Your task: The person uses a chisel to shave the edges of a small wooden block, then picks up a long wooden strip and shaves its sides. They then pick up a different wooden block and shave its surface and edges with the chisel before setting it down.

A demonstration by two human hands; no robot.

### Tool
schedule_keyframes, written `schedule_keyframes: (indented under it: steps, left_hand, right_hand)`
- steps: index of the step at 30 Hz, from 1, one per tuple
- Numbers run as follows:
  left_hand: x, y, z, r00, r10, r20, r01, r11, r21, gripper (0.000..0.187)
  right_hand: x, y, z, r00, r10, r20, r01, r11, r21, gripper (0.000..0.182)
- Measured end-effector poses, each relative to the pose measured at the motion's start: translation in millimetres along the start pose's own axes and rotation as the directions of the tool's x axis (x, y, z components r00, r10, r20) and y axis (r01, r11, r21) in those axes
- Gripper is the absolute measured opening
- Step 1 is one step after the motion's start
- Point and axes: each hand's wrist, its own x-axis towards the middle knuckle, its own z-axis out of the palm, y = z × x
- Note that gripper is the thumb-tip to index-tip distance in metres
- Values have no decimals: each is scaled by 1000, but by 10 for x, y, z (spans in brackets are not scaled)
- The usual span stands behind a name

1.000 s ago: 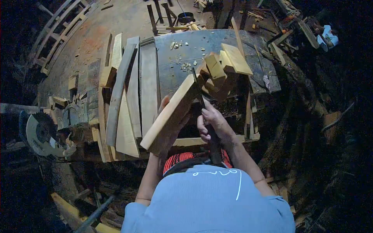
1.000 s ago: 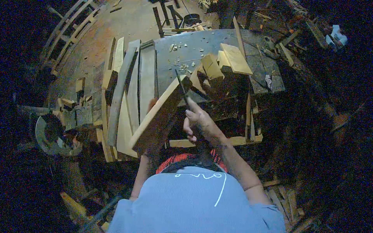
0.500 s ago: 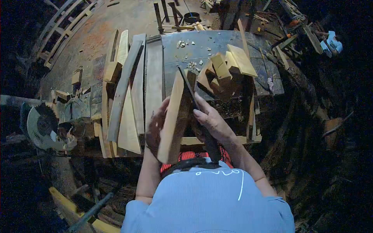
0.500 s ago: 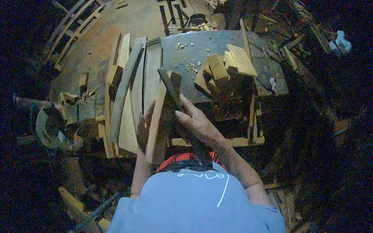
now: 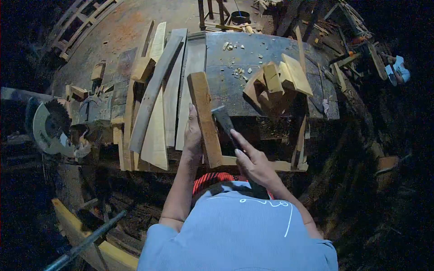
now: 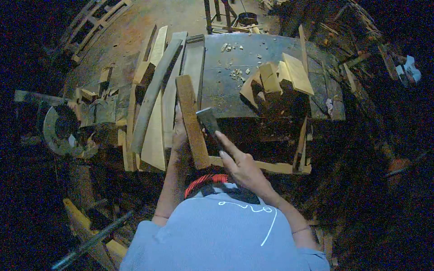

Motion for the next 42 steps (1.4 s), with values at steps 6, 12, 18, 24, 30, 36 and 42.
schedule_keyframes:
  steps: [6, 12, 18, 24, 30, 36, 42]
  left_hand:
    - [50, -46, 56, 997, -48, 67, 55, 993, -104, 57]
    - [-85, 68, 100, 999, 36, -19, -31, 971, 236, 56]
    - [73, -202, -14, 1000, -21, -18, 22, 999, 49, 54]
    - [139, -363, -13, 990, 126, -62, -124, 992, 31, 53]
    - [90, -280, 96, 987, 127, -100, -111, 981, 157, 52]
    - [258, -373, -23, 999, -12, -32, 13, 1000, 19, 52]
    - [228, -318, -10, 995, -6, -98, 27, 977, 211, 52]
  right_hand:
    - [1, -73, 0, 1000, 5, 22, -4, 999, -40, 48]
    - [15, 25, 34, 994, -98, -36, 99, 995, 20, 46]
    - [102, 102, 52, 991, -132, -27, 133, 990, 36, 47]
    - [273, 261, 130, 992, -129, -1, 127, 977, 171, 46]
    - [263, 198, 87, 1000, -6, 21, 3, 990, 139, 48]
    - [281, 233, 26, 998, -70, 9, 69, 995, 75, 46]
    - [275, 194, 25, 997, -73, -21, 74, 993, 90, 46]
